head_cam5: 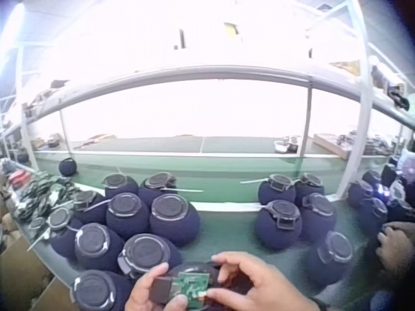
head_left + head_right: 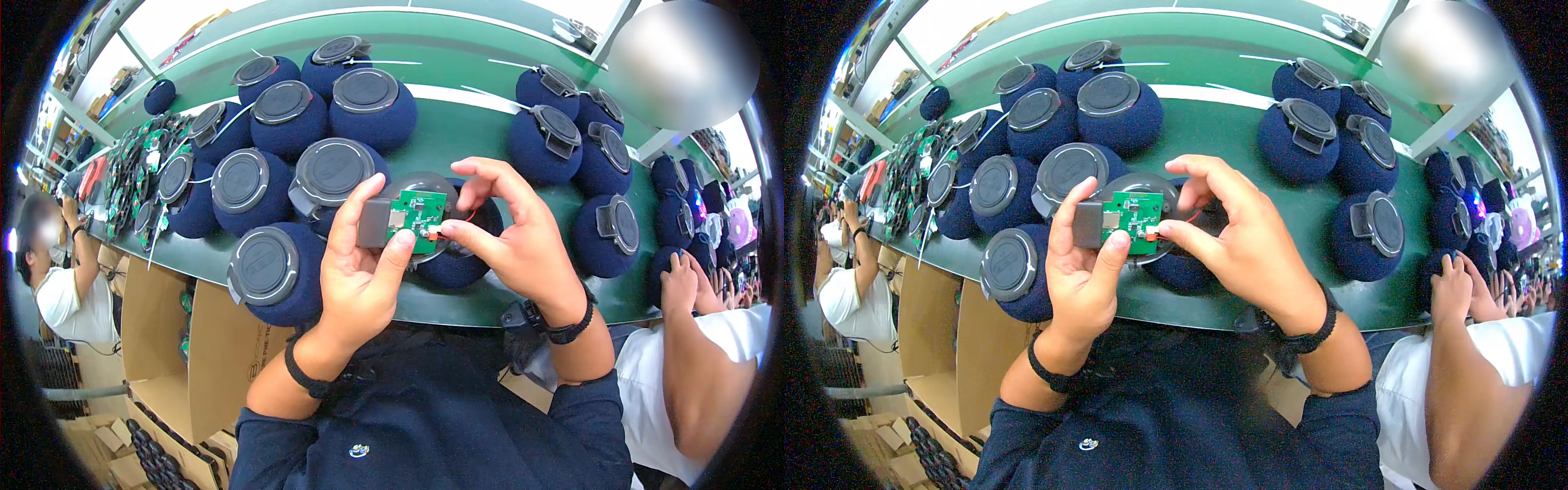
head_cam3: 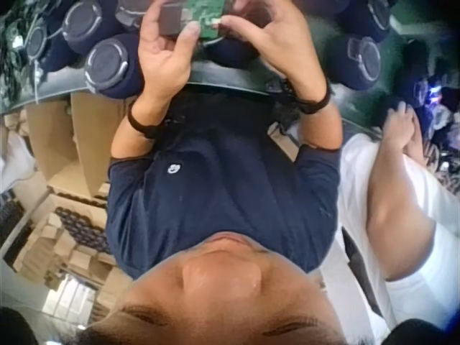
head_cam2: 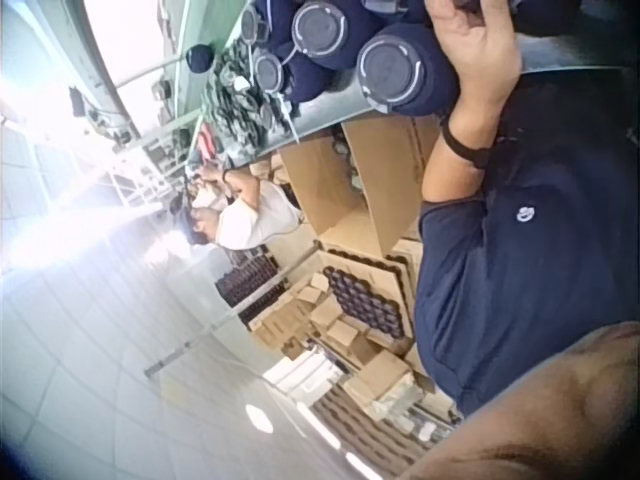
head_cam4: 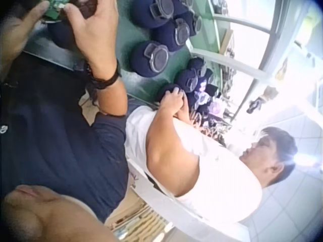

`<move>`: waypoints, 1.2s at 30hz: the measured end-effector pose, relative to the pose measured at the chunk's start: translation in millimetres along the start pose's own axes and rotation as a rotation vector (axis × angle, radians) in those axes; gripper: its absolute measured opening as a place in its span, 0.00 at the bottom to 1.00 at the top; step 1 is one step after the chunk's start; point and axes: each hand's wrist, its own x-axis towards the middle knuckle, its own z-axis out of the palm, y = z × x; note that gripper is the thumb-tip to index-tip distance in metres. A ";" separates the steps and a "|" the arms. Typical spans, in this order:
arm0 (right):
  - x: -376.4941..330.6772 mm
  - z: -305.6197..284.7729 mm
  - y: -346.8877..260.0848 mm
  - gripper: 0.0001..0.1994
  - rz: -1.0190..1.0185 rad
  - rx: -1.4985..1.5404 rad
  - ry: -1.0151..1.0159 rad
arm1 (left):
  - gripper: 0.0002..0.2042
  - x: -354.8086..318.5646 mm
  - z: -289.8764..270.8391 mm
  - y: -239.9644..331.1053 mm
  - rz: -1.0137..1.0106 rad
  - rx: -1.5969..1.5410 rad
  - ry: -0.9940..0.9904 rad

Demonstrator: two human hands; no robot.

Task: Connecting circuit board components to a speaker housing on an assembly line.

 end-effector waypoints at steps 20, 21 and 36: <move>6.5 -7.4 23.5 0.28 -0.093 0.046 -0.093 | 0.30 -1.5 14.1 1.2 0.045 0.324 0.122; 9.3 -6.3 26.5 0.29 -0.112 0.047 -0.090 | 0.29 -0.6 14.2 4.6 0.022 0.325 0.126; -5.2 4.9 63.4 0.24 -0.491 -0.089 0.106 | 0.25 -3.6 13.7 -41.3 0.254 0.438 0.340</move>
